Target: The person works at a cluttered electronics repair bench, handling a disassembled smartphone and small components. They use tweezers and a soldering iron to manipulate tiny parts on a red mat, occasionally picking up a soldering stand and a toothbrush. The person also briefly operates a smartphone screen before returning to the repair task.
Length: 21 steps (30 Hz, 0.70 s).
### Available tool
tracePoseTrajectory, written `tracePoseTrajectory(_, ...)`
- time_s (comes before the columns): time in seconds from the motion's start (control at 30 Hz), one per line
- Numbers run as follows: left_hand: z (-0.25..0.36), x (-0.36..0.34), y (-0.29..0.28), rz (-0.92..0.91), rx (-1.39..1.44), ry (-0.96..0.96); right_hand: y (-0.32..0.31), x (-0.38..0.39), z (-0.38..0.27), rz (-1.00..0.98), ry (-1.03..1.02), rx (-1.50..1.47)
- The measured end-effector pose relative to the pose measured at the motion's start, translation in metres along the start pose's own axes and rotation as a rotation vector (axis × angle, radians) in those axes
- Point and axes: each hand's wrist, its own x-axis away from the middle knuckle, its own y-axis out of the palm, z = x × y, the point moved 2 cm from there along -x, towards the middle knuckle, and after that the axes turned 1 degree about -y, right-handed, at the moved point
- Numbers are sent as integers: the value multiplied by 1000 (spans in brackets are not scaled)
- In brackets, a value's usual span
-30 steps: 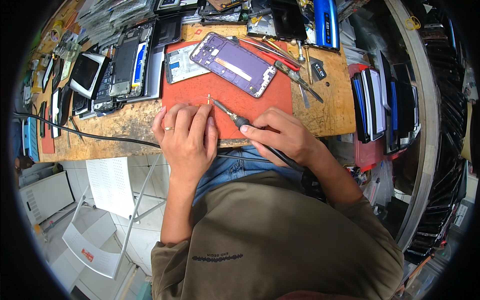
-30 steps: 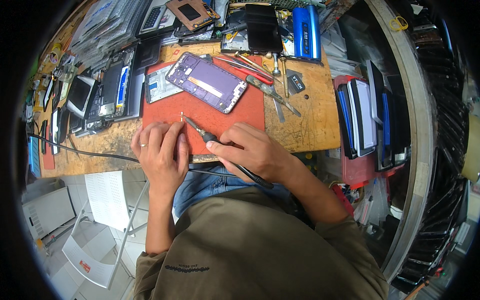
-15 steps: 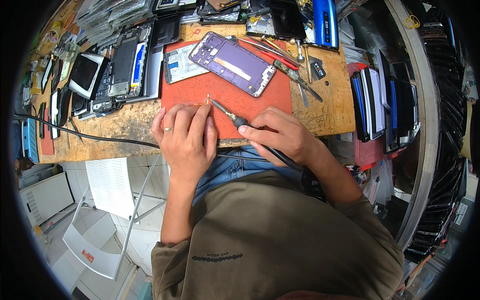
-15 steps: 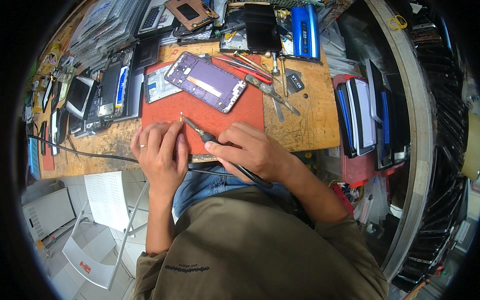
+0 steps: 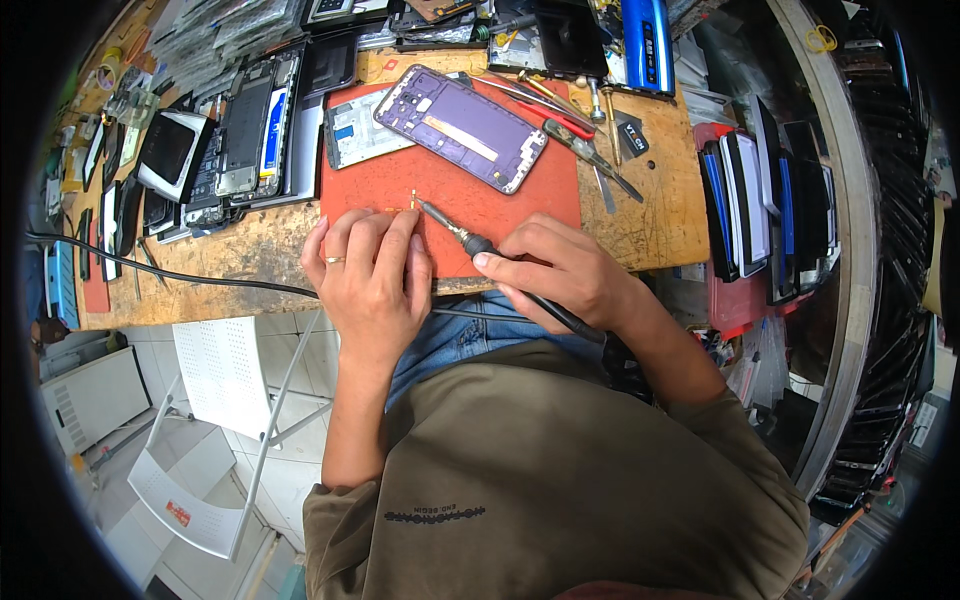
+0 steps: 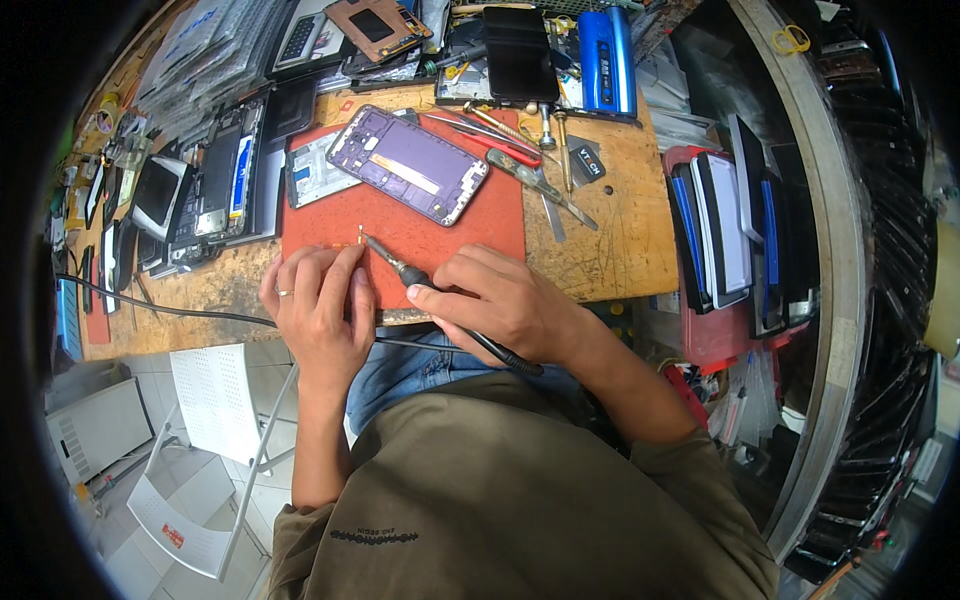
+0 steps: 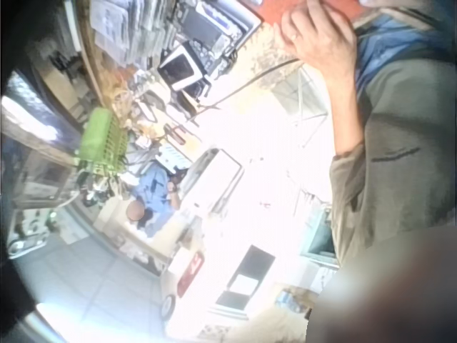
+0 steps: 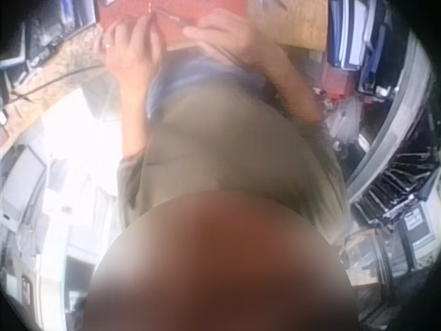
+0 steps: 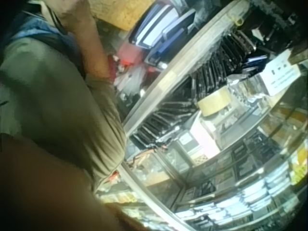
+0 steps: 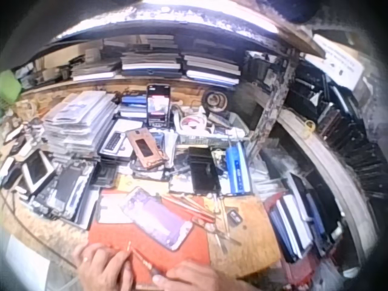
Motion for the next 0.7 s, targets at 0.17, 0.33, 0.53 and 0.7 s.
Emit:
tracePoseTrajectory(0.17,1,-1,0,3,-8,0,0,0,0,-9,-2,1)
tracePoseTrajectory(0.33,1,-1,-1,4,-1,-6,-1,0,-1,-18,-7,3)
tracePoseTrajectory(0.53,1,-1,-1,2,7,-6,1,1,0,-6,-5,11)
tracePoseTrajectory(0.7,1,0,-1,-1,-6,-1,1,2,-2,-10,12,17)
